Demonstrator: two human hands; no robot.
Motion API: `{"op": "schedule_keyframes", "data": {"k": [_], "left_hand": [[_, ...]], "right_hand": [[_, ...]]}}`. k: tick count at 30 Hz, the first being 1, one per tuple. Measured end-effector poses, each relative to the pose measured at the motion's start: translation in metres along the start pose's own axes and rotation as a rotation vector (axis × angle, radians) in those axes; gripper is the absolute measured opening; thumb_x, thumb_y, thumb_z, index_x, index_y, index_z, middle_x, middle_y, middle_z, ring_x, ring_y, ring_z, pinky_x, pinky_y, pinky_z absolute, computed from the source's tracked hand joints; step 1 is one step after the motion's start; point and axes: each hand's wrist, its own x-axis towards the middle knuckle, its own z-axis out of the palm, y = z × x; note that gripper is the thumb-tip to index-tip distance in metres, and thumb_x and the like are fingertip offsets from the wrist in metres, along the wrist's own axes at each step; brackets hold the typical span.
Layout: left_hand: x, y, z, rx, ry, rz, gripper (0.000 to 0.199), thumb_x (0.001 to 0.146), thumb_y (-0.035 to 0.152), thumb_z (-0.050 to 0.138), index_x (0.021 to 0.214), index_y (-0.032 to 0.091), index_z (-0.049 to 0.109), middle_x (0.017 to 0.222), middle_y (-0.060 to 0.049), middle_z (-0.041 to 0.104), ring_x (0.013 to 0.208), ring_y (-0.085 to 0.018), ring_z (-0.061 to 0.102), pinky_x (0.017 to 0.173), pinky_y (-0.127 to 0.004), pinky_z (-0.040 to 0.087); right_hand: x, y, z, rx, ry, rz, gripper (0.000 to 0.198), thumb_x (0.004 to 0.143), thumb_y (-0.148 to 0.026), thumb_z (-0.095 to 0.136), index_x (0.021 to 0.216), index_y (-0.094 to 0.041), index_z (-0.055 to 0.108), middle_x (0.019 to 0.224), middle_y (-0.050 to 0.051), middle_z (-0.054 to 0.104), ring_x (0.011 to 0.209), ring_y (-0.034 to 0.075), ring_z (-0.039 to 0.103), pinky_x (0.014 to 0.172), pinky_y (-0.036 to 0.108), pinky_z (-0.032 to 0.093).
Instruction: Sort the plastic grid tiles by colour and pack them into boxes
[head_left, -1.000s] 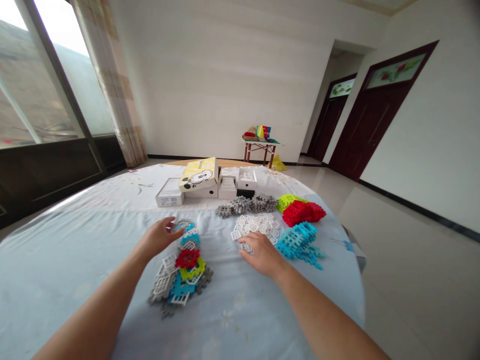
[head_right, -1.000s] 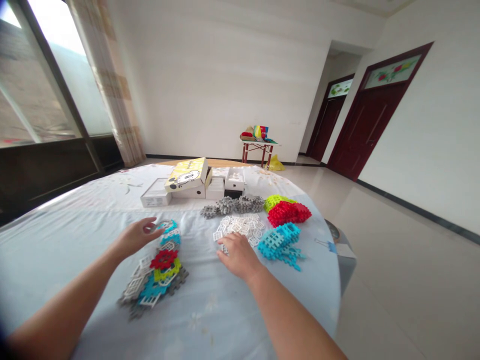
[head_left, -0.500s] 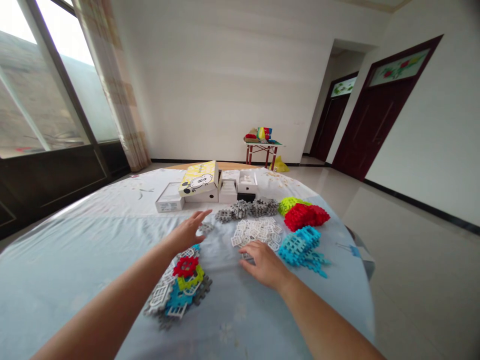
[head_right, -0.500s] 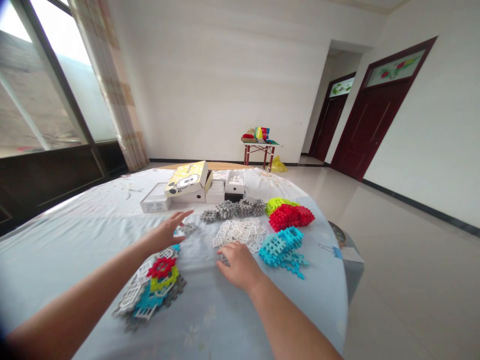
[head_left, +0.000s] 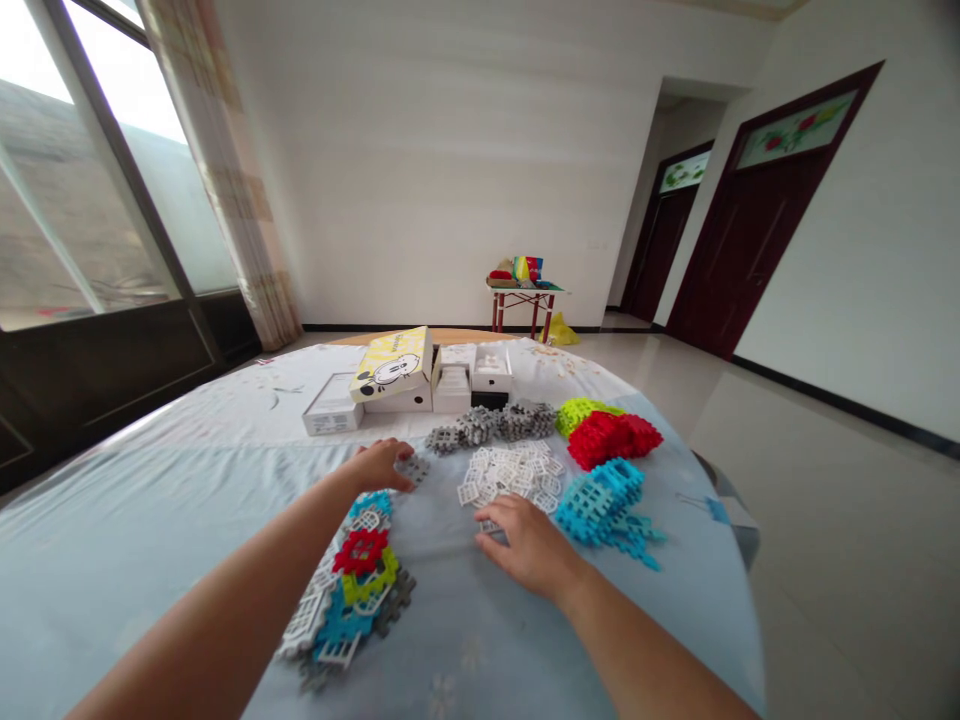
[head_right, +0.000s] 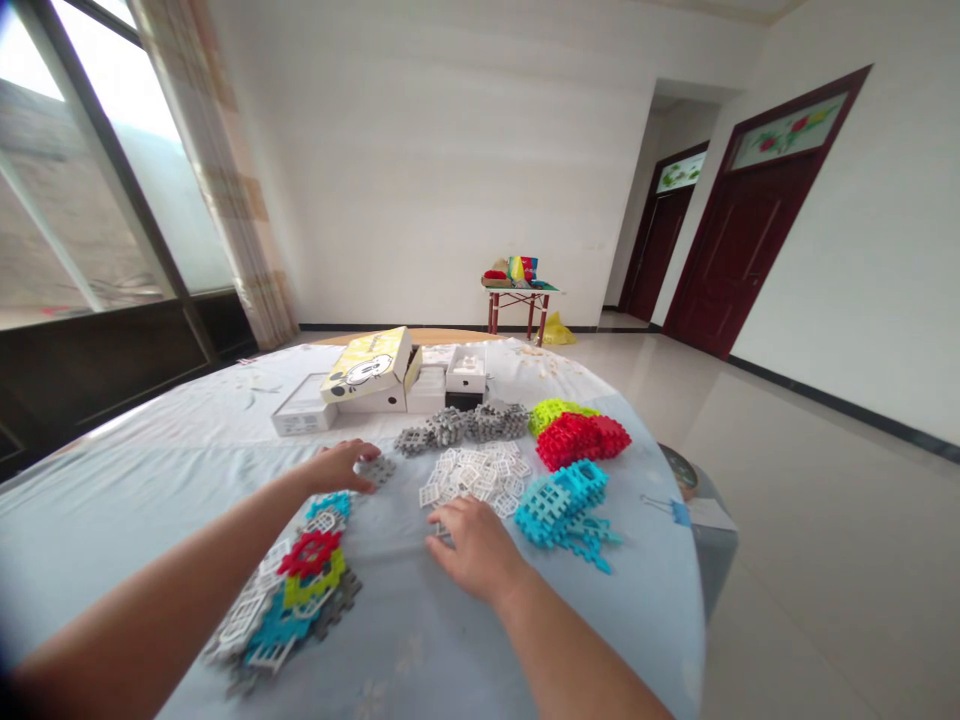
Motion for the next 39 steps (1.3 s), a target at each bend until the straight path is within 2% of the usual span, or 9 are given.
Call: {"op": "schedule_keyframes", "data": {"k": [5, 12, 18, 21, 24, 28, 33, 36, 39], "left_hand": [[0.010, -0.006, -0.012, -0.034, 0.012, 0.034, 0.061, 0.055, 0.044, 0.065, 0.112, 0.023, 0.058, 0.111, -0.008, 0.060, 0.102, -0.028, 0.053, 0.083, -0.036, 0.040], [0.049, 0.000, -0.015, -0.255, 0.089, 0.223, 0.066, 0.054, 0.028, 0.064, 0.118, 0.015, 0.053, 0.114, -0.010, 0.057, 0.094, -0.021, 0.056, 0.083, -0.029, 0.043], [0.080, 0.019, -0.010, -0.289, 0.068, 0.260, 0.072, 0.053, 0.015, 0.061, 0.123, 0.016, 0.049, 0.116, -0.009, 0.059, 0.098, -0.021, 0.058, 0.079, -0.026, 0.045], [0.084, 0.016, -0.013, -0.285, 0.126, 0.214, 0.076, 0.055, 0.017, 0.060, 0.129, 0.015, 0.043, 0.122, -0.010, 0.056, 0.104, -0.023, 0.056, 0.082, -0.027, 0.044], [0.076, 0.000, -0.019, -0.261, 0.217, 0.118, 0.070, 0.063, 0.027, 0.058, 0.130, 0.014, 0.041, 0.123, -0.011, 0.054, 0.107, -0.022, 0.054, 0.088, -0.029, 0.041], [0.048, -0.037, -0.023, -0.193, 0.233, -0.049, 0.056, 0.069, 0.044, 0.050, 0.117, 0.016, 0.054, 0.107, -0.009, 0.063, 0.096, -0.022, 0.059, 0.082, -0.028, 0.044], [0.012, -0.072, -0.009, -0.103, 0.103, -0.184, 0.065, 0.054, 0.060, 0.056, 0.099, 0.014, 0.065, 0.097, -0.013, 0.067, 0.086, -0.026, 0.061, 0.071, -0.030, 0.045], [0.003, -0.080, 0.000, -0.081, 0.035, -0.205, 0.063, 0.045, 0.059, 0.062, 0.090, 0.015, 0.067, 0.090, -0.012, 0.068, 0.083, -0.027, 0.061, 0.067, -0.029, 0.044], [0.001, -0.083, 0.005, -0.083, 0.024, -0.208, 0.060, 0.043, 0.055, 0.065, 0.089, 0.018, 0.067, 0.087, -0.009, 0.068, 0.081, -0.026, 0.062, 0.066, -0.028, 0.044]], "right_hand": [[0.000, 0.002, -0.002, 0.016, -0.005, 0.011, 0.022, 0.079, -0.024, 0.055, 0.099, -0.017, 0.064, 0.096, 0.006, 0.065, 0.095, 0.018, 0.056, 0.088, 0.029, 0.040], [0.002, 0.005, -0.003, 0.023, -0.005, 0.029, 0.022, 0.080, -0.025, 0.054, 0.098, -0.017, 0.064, 0.096, 0.006, 0.065, 0.095, 0.018, 0.056, 0.088, 0.028, 0.039], [0.001, 0.005, -0.005, 0.009, -0.012, 0.059, 0.023, 0.081, -0.026, 0.053, 0.100, -0.018, 0.063, 0.097, 0.006, 0.064, 0.096, 0.018, 0.055, 0.088, 0.028, 0.039], [0.001, 0.005, -0.005, 0.010, -0.016, 0.065, 0.023, 0.082, -0.027, 0.052, 0.100, -0.018, 0.063, 0.097, 0.006, 0.064, 0.097, 0.018, 0.055, 0.088, 0.028, 0.039], [0.000, 0.005, -0.004, 0.013, -0.016, 0.063, 0.023, 0.083, -0.028, 0.051, 0.100, -0.018, 0.063, 0.097, 0.006, 0.064, 0.097, 0.018, 0.055, 0.088, 0.028, 0.039], [0.000, 0.005, -0.004, 0.017, -0.016, 0.050, 0.022, 0.082, -0.027, 0.052, 0.099, -0.018, 0.063, 0.096, 0.006, 0.065, 0.095, 0.018, 0.055, 0.087, 0.028, 0.040], [0.001, 0.003, 0.001, 0.023, -0.040, 0.032, 0.022, 0.081, -0.025, 0.053, 0.099, -0.018, 0.063, 0.096, 0.006, 0.065, 0.095, 0.018, 0.056, 0.087, 0.029, 0.040], [0.000, 0.002, 0.003, 0.021, -0.046, 0.036, 0.023, 0.081, -0.026, 0.053, 0.099, -0.018, 0.064, 0.096, 0.006, 0.065, 0.095, 0.018, 0.056, 0.086, 0.029, 0.040], [0.000, 0.002, 0.003, 0.027, -0.051, 0.035, 0.022, 0.081, -0.026, 0.053, 0.099, -0.018, 0.064, 0.096, 0.007, 0.065, 0.095, 0.019, 0.056, 0.086, 0.029, 0.041]]}}
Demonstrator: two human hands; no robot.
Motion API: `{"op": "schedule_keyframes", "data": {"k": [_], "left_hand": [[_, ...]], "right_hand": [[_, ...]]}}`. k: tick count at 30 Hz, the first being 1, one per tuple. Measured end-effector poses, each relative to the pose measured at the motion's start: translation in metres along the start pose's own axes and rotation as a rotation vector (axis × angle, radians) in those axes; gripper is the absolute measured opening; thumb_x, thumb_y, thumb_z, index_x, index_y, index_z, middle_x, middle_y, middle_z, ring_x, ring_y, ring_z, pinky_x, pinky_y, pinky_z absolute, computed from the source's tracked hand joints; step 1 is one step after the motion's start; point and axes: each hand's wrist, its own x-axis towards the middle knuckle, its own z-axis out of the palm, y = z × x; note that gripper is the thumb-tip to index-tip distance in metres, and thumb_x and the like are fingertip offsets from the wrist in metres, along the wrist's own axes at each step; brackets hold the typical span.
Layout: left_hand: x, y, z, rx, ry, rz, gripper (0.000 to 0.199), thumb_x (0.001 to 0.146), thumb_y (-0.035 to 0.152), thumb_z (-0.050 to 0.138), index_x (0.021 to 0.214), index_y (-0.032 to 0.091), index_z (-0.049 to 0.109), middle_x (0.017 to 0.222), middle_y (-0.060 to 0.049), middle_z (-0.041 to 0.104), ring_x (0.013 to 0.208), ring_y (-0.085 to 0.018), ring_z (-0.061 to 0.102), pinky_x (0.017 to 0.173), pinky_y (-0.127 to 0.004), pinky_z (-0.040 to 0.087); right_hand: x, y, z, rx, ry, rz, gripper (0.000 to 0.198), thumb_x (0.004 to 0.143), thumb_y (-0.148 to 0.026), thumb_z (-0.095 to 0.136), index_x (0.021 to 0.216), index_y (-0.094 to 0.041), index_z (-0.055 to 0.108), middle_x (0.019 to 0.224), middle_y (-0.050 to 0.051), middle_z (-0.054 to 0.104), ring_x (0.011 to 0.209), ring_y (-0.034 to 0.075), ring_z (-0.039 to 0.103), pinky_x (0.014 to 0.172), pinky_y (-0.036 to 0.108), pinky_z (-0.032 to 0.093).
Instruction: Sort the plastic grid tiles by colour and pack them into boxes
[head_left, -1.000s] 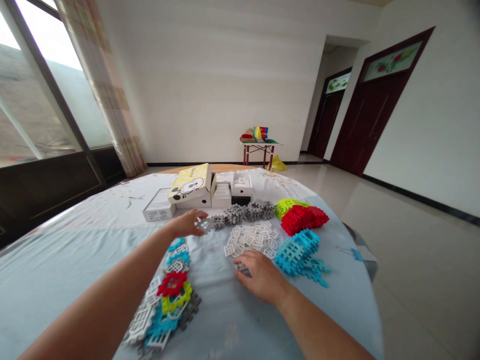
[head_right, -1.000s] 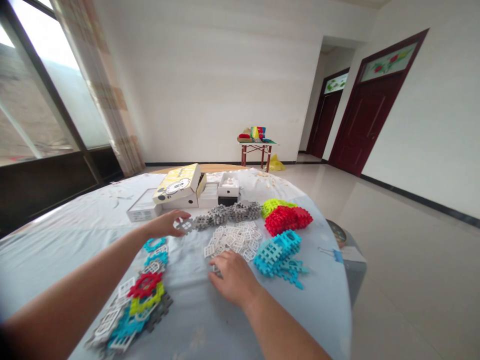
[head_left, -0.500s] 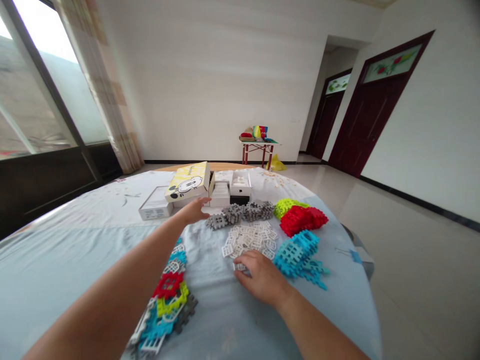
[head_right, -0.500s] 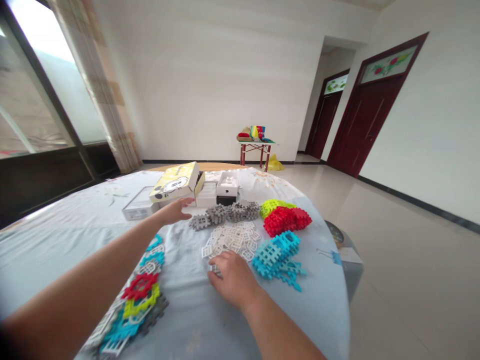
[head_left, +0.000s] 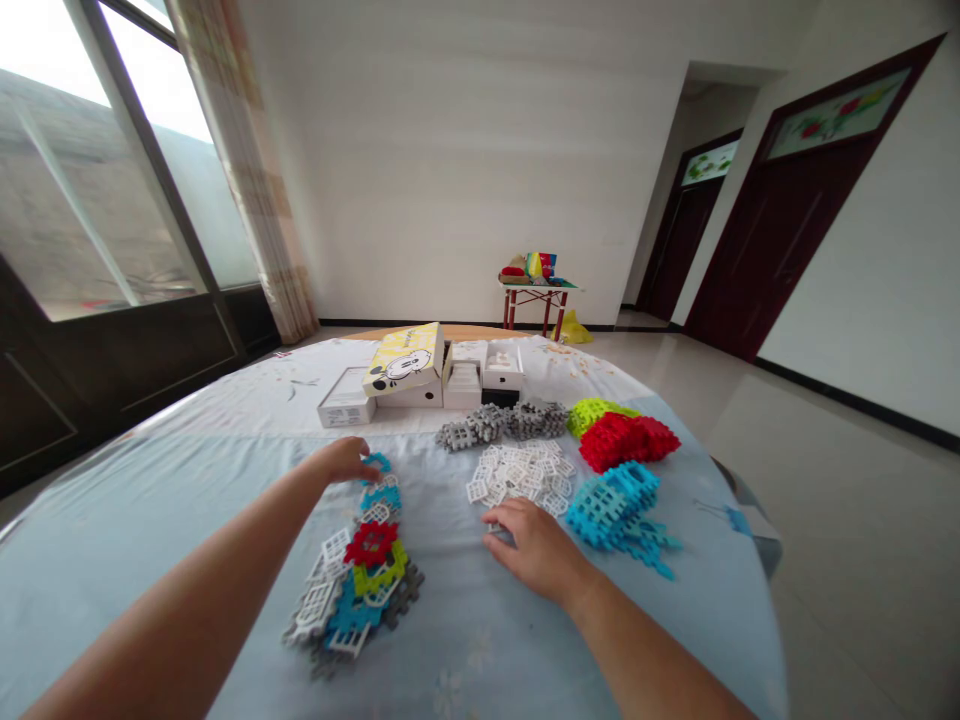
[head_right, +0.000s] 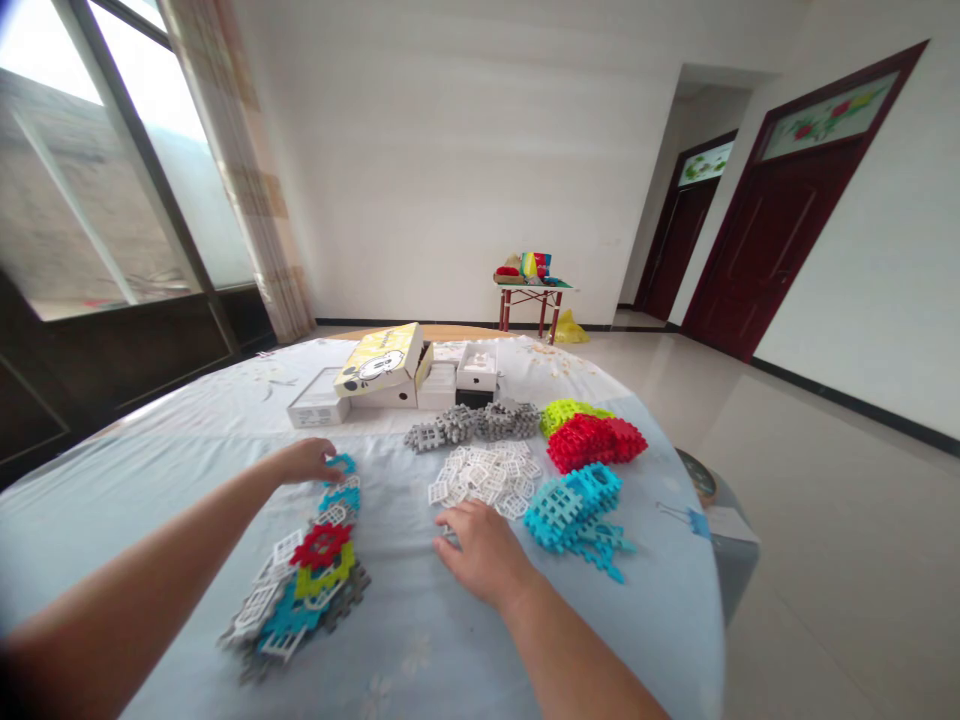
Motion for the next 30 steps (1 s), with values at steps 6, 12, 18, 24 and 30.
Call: {"op": "schedule_keyframes", "data": {"k": [6, 12, 18, 24, 30], "left_hand": [[-0.005, 0.018, -0.004, -0.035, 0.101, 0.020, 0.053, 0.054, 0.048, 0.061, 0.098, 0.017, 0.062, 0.090, -0.009, 0.066, 0.081, -0.025, 0.061, 0.069, -0.032, 0.044], [-0.037, 0.083, -0.003, -0.472, 0.178, 0.300, 0.049, 0.066, 0.042, 0.058, 0.106, 0.015, 0.050, 0.095, -0.008, 0.062, 0.085, -0.019, 0.059, 0.076, -0.031, 0.046], [-0.075, 0.132, 0.008, -0.676, 0.022, 0.552, 0.044, 0.067, 0.030, 0.059, 0.107, 0.018, 0.046, 0.103, -0.006, 0.060, 0.095, -0.020, 0.057, 0.086, -0.035, 0.044], [-0.084, 0.142, 0.021, -0.620, -0.039, 0.623, 0.048, 0.067, 0.031, 0.060, 0.112, 0.023, 0.044, 0.106, -0.004, 0.059, 0.100, -0.021, 0.055, 0.090, -0.036, 0.043], [-0.090, 0.142, 0.026, -0.582, 0.001, 0.609, 0.051, 0.068, 0.034, 0.060, 0.115, 0.025, 0.044, 0.113, -0.005, 0.058, 0.105, -0.022, 0.053, 0.094, -0.038, 0.041]], "right_hand": [[-0.001, 0.001, -0.001, 0.014, 0.026, 0.013, 0.021, 0.080, -0.025, 0.053, 0.097, -0.018, 0.064, 0.094, 0.007, 0.065, 0.093, 0.019, 0.057, 0.085, 0.030, 0.042], [0.000, 0.004, 0.000, 0.143, 0.147, 0.021, 0.028, 0.079, -0.024, 0.056, 0.106, -0.018, 0.060, 0.099, 0.007, 0.062, 0.092, 0.018, 0.056, 0.085, 0.031, 0.043], [0.001, 0.001, -0.002, 0.390, 0.200, 0.039, 0.063, 0.070, -0.037, 0.067, 0.125, -0.020, 0.042, 0.119, 0.010, 0.050, 0.096, 0.018, 0.055, 0.077, 0.030, 0.048], [0.002, -0.006, -0.008, 0.405, 0.186, -0.020, 0.062, 0.071, -0.033, 0.066, 0.127, -0.024, 0.040, 0.121, 0.009, 0.047, 0.101, 0.018, 0.053, 0.081, 0.029, 0.048], [0.000, -0.014, -0.013, 0.355, 0.174, 0.015, 0.058, 0.073, -0.032, 0.064, 0.126, -0.024, 0.042, 0.122, 0.007, 0.048, 0.101, 0.020, 0.055, 0.078, 0.027, 0.050]]}}
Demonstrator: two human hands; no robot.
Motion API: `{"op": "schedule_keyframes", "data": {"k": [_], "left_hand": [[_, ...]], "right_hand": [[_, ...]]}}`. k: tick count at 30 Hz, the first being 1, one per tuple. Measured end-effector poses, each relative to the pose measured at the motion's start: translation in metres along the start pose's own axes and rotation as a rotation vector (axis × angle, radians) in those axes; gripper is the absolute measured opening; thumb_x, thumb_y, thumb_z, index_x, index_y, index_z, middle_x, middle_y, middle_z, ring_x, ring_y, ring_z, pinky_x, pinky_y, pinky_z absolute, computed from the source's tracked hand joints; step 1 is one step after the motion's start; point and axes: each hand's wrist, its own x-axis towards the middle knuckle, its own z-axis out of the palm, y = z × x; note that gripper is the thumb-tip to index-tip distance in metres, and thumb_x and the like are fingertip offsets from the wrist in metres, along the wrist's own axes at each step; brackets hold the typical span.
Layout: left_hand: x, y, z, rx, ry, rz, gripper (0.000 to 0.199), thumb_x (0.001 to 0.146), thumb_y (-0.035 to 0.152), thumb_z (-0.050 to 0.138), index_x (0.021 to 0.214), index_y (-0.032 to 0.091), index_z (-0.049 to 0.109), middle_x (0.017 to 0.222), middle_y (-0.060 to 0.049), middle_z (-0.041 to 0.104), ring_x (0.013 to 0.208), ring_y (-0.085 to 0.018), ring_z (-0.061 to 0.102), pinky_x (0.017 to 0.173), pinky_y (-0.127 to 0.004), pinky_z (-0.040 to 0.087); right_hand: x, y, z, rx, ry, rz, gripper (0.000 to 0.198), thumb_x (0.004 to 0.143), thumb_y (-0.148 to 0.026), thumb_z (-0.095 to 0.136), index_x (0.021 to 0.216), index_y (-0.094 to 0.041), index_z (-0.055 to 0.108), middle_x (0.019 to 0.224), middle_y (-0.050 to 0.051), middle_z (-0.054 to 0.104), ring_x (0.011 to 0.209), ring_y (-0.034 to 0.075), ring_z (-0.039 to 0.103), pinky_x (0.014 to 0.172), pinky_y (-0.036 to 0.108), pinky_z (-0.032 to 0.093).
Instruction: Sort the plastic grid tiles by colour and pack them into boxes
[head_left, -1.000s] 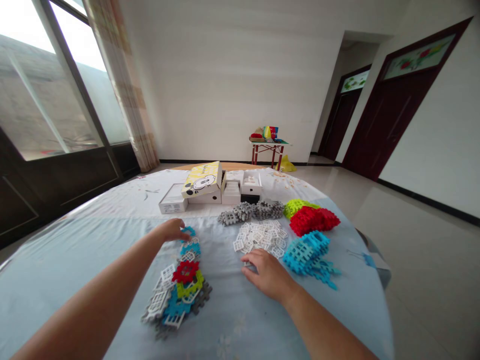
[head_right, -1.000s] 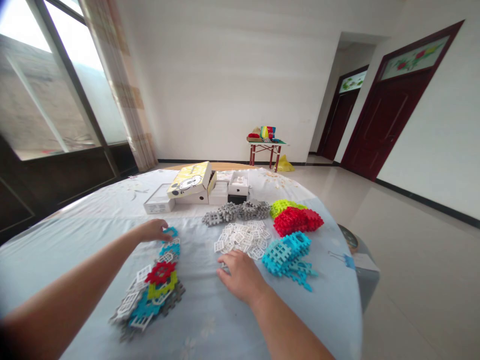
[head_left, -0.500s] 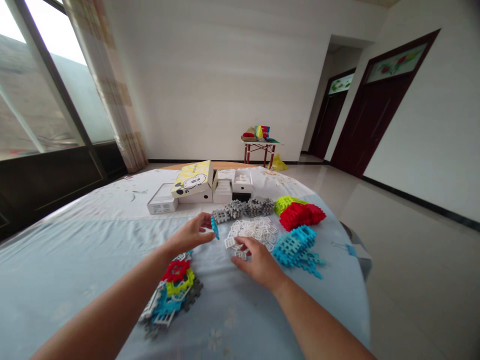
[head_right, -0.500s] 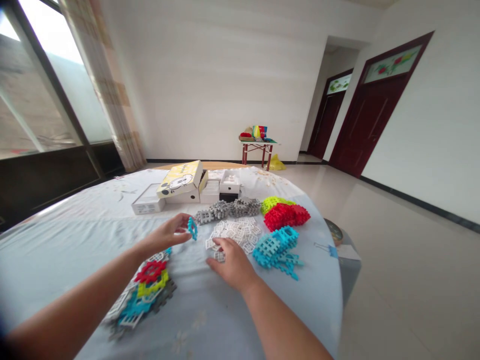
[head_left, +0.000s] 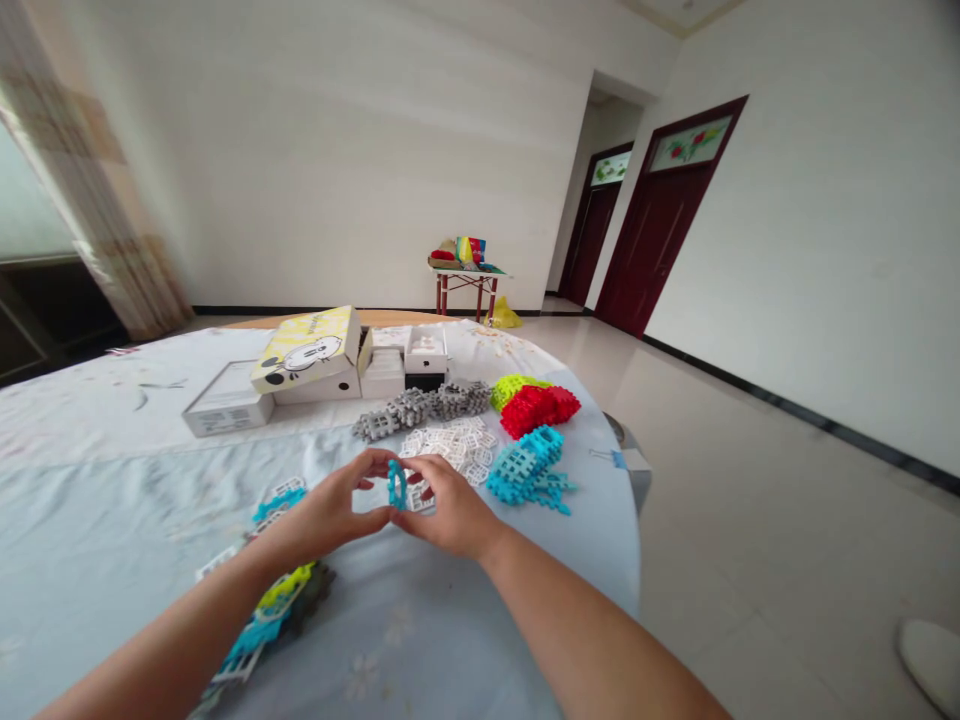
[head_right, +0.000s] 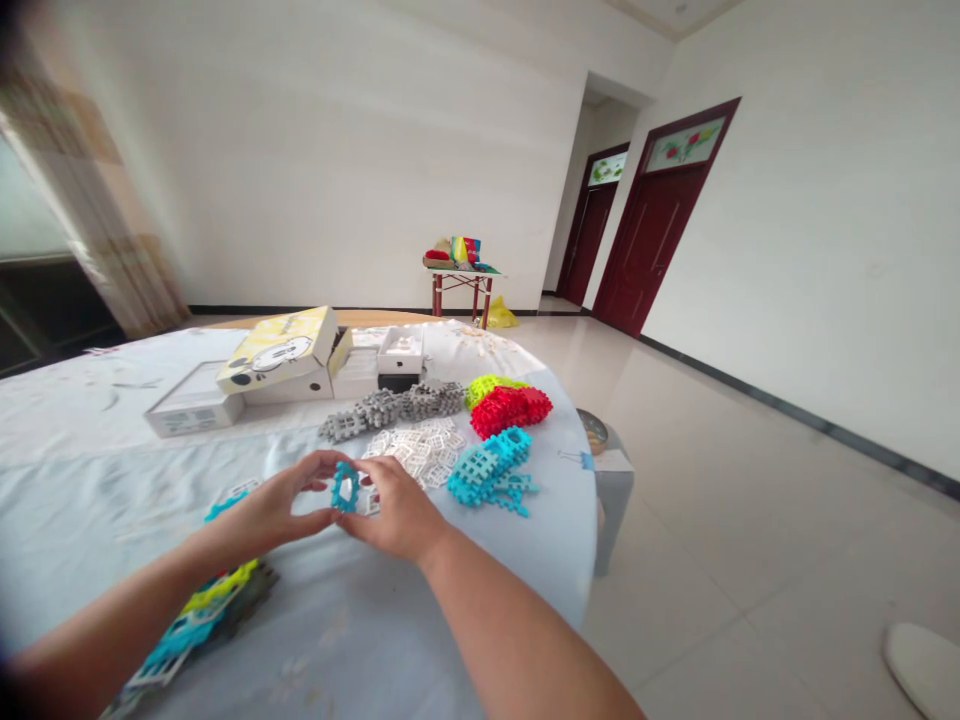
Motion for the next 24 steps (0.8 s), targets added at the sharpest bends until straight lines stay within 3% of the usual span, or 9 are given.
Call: {"op": "schedule_keyframes", "data": {"k": [5, 8, 12, 18, 24], "left_hand": [[-0.008, 0.006, 0.001, 0.096, 0.005, 0.023, 0.049, 0.070, 0.039, 0.058, 0.116, 0.028, 0.046, 0.117, -0.002, 0.058, 0.105, -0.021, 0.054, 0.092, -0.035, 0.042], [-0.014, 0.004, -0.003, 0.144, 0.041, 0.012, 0.058, 0.071, 0.044, 0.058, 0.123, 0.030, 0.040, 0.120, -0.004, 0.056, 0.108, -0.022, 0.052, 0.094, -0.035, 0.040], [-0.024, -0.010, -0.020, 0.202, 0.190, -0.076, 0.062, 0.072, 0.052, 0.055, 0.126, 0.029, 0.038, 0.122, -0.005, 0.055, 0.111, -0.025, 0.049, 0.094, -0.039, 0.039], [-0.036, -0.048, -0.048, 0.188, 0.388, -0.219, 0.053, 0.071, 0.060, 0.048, 0.113, 0.028, 0.047, 0.112, -0.003, 0.061, 0.104, -0.023, 0.054, 0.089, -0.036, 0.043], [-0.039, -0.081, -0.066, 0.208, 0.497, -0.236, 0.048, 0.072, 0.059, 0.048, 0.105, 0.025, 0.053, 0.104, -0.002, 0.065, 0.093, -0.019, 0.059, 0.087, -0.032, 0.044]], "right_hand": [[-0.002, -0.009, -0.002, -0.029, -0.019, 0.089, 0.057, 0.071, -0.027, 0.066, 0.123, -0.028, 0.044, 0.115, 0.002, 0.054, 0.096, 0.021, 0.058, 0.079, 0.025, 0.049], [-0.002, -0.008, -0.013, -0.097, -0.020, 0.011, 0.059, 0.068, -0.027, 0.068, 0.123, -0.025, 0.046, 0.116, 0.004, 0.052, 0.097, 0.019, 0.056, 0.087, 0.025, 0.045], [-0.003, 0.001, -0.056, -0.264, 0.002, -0.037, 0.057, 0.069, -0.024, 0.064, 0.123, -0.019, 0.046, 0.116, 0.007, 0.048, 0.108, 0.018, 0.048, 0.096, 0.029, 0.037], [-0.009, 0.024, -0.135, -0.540, -0.166, 0.170, 0.055, 0.064, -0.015, 0.062, 0.118, -0.020, 0.052, 0.109, 0.006, 0.051, 0.103, 0.020, 0.049, 0.091, 0.031, 0.038], [-0.011, 0.040, -0.152, -0.676, -0.302, 0.214, 0.058, 0.062, -0.013, 0.061, 0.119, -0.019, 0.053, 0.112, 0.008, 0.052, 0.106, 0.022, 0.048, 0.091, 0.029, 0.038]]}}
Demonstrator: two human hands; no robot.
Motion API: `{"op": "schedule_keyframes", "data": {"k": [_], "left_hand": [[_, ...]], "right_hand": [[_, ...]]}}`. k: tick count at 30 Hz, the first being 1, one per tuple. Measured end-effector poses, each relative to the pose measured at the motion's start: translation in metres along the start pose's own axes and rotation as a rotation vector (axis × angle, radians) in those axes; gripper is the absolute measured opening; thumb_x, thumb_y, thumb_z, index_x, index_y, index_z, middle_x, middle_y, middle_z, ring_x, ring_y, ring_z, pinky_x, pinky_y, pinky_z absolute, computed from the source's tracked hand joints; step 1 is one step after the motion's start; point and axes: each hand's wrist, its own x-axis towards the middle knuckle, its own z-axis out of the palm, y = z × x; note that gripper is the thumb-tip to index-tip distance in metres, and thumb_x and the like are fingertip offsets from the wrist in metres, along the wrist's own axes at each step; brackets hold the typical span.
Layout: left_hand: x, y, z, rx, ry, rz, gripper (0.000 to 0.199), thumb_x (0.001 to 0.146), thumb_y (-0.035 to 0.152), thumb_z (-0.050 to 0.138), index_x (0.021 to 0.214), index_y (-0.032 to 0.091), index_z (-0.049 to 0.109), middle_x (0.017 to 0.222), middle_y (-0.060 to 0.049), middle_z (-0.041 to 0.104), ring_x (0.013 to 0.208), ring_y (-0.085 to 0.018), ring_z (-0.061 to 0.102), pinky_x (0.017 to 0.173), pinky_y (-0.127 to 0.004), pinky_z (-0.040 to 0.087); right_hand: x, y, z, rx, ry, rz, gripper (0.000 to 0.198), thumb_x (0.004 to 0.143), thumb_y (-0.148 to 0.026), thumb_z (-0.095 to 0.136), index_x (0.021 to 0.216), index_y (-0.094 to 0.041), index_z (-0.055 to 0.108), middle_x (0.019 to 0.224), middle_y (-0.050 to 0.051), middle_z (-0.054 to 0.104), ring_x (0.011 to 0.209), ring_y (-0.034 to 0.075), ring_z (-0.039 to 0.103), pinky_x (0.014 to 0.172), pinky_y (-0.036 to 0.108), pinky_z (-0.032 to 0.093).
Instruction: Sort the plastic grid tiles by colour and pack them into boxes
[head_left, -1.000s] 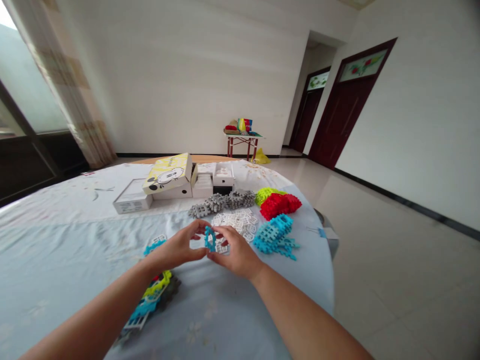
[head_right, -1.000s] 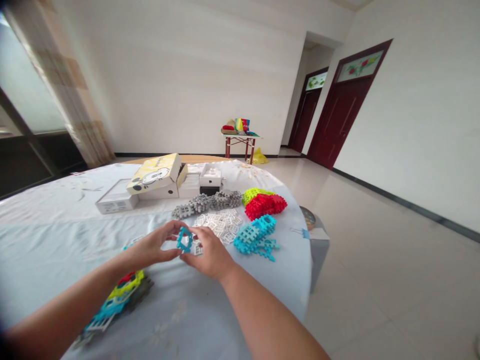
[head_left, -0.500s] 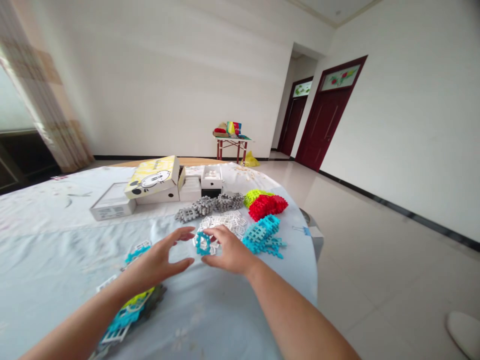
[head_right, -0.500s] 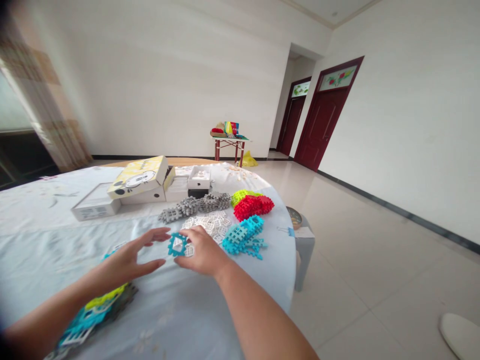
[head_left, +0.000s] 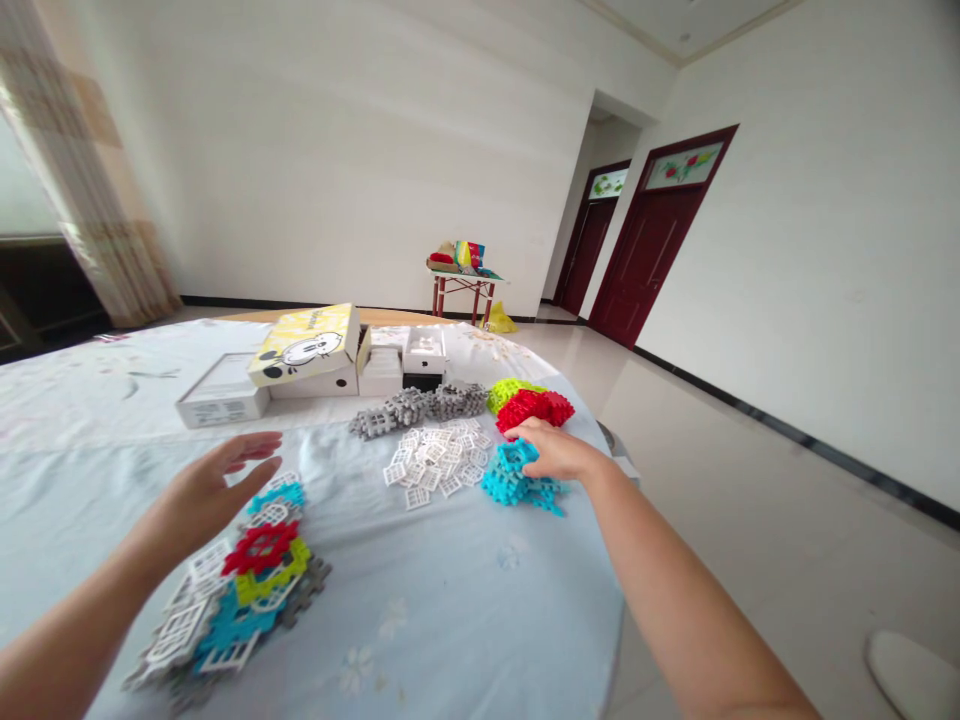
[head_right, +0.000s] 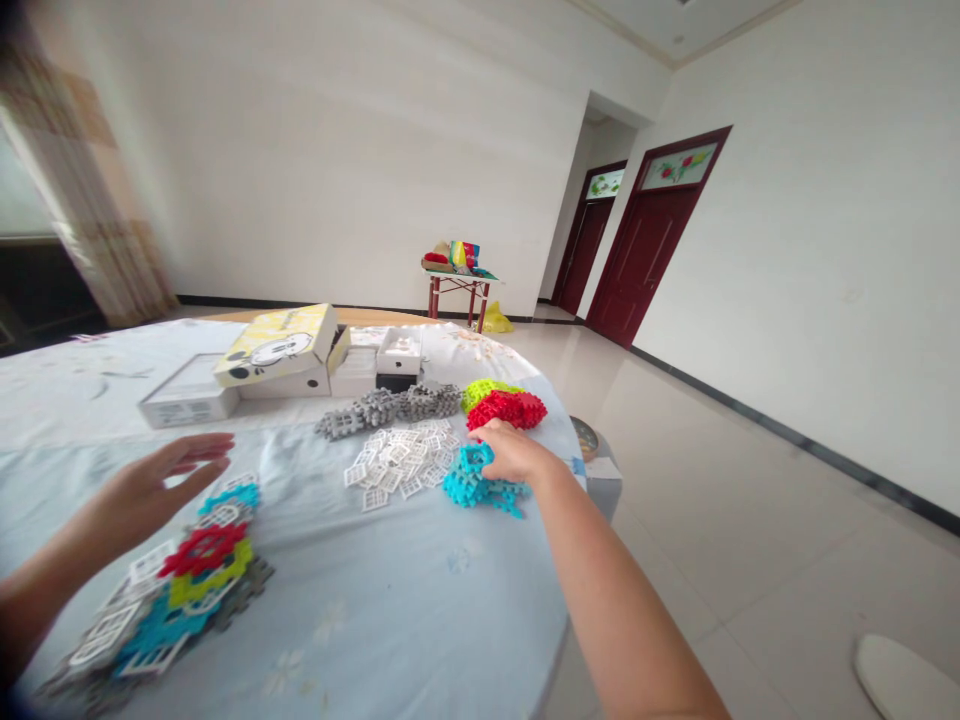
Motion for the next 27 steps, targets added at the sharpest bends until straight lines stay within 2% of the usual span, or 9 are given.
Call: {"op": "schedule_keyframes", "data": {"k": [4, 9, 12, 17, 22, 27], "left_hand": [[0.002, -0.016, -0.011, -0.003, 0.036, -0.051, 0.045, 0.073, 0.055, 0.048, 0.103, 0.023, 0.054, 0.098, -0.001, 0.066, 0.089, -0.016, 0.060, 0.088, -0.030, 0.043], [-0.002, -0.026, -0.021, -0.048, 0.016, -0.162, 0.050, 0.072, 0.053, 0.049, 0.104, 0.015, 0.056, 0.099, -0.005, 0.067, 0.088, -0.018, 0.060, 0.081, -0.028, 0.046], [-0.005, -0.034, -0.019, -0.028, -0.004, -0.183, 0.051, 0.071, 0.053, 0.049, 0.101, 0.013, 0.059, 0.090, -0.005, 0.068, 0.082, -0.018, 0.061, 0.074, -0.027, 0.047], [-0.010, -0.047, -0.012, 0.019, -0.017, -0.206, 0.047, 0.068, 0.051, 0.049, 0.095, 0.016, 0.063, 0.074, -0.003, 0.068, 0.067, -0.018, 0.061, 0.062, -0.027, 0.046], [-0.013, -0.045, -0.012, -0.122, 0.051, -0.247, 0.040, 0.067, 0.046, 0.049, 0.089, 0.016, 0.064, 0.072, -0.003, 0.068, 0.062, -0.016, 0.061, 0.060, -0.026, 0.046], [-0.016, -0.041, -0.013, -0.237, 0.177, -0.334, 0.039, 0.066, 0.043, 0.050, 0.088, 0.014, 0.063, 0.073, -0.005, 0.067, 0.059, -0.015, 0.061, 0.060, -0.026, 0.047]], "right_hand": [[-0.002, -0.011, 0.000, 0.021, 0.047, -0.014, 0.059, 0.065, -0.015, 0.057, 0.123, -0.019, 0.049, 0.117, 0.008, 0.050, 0.109, 0.022, 0.047, 0.095, 0.031, 0.036], [0.010, -0.051, 0.006, 0.085, 0.147, -0.094, 0.049, 0.074, -0.018, 0.051, 0.123, -0.021, 0.049, 0.120, 0.008, 0.048, 0.113, 0.020, 0.044, 0.098, 0.034, 0.033], [0.027, -0.084, 0.023, 0.145, 0.148, -0.192, 0.044, 0.076, -0.020, 0.052, 0.120, -0.020, 0.050, 0.118, 0.008, 0.050, 0.111, 0.019, 0.046, 0.097, 0.033, 0.035], [0.052, -0.140, 0.063, 0.193, 0.053, -0.394, 0.037, 0.077, -0.023, 0.056, 0.112, -0.015, 0.056, 0.107, 0.009, 0.058, 0.104, 0.019, 0.051, 0.094, 0.032, 0.038], [0.061, -0.195, 0.094, 0.193, 0.047, -0.613, 0.052, 0.072, -0.043, 0.063, 0.117, -0.019, 0.053, 0.120, 0.009, 0.053, 0.113, 0.022, 0.044, 0.098, 0.036, 0.032], [0.060, -0.240, 0.114, 0.061, 0.096, -0.778, 0.065, 0.069, -0.059, 0.059, 0.123, -0.023, 0.048, 0.133, 0.010, 0.042, 0.123, 0.027, 0.031, 0.101, 0.044, 0.023]]}}
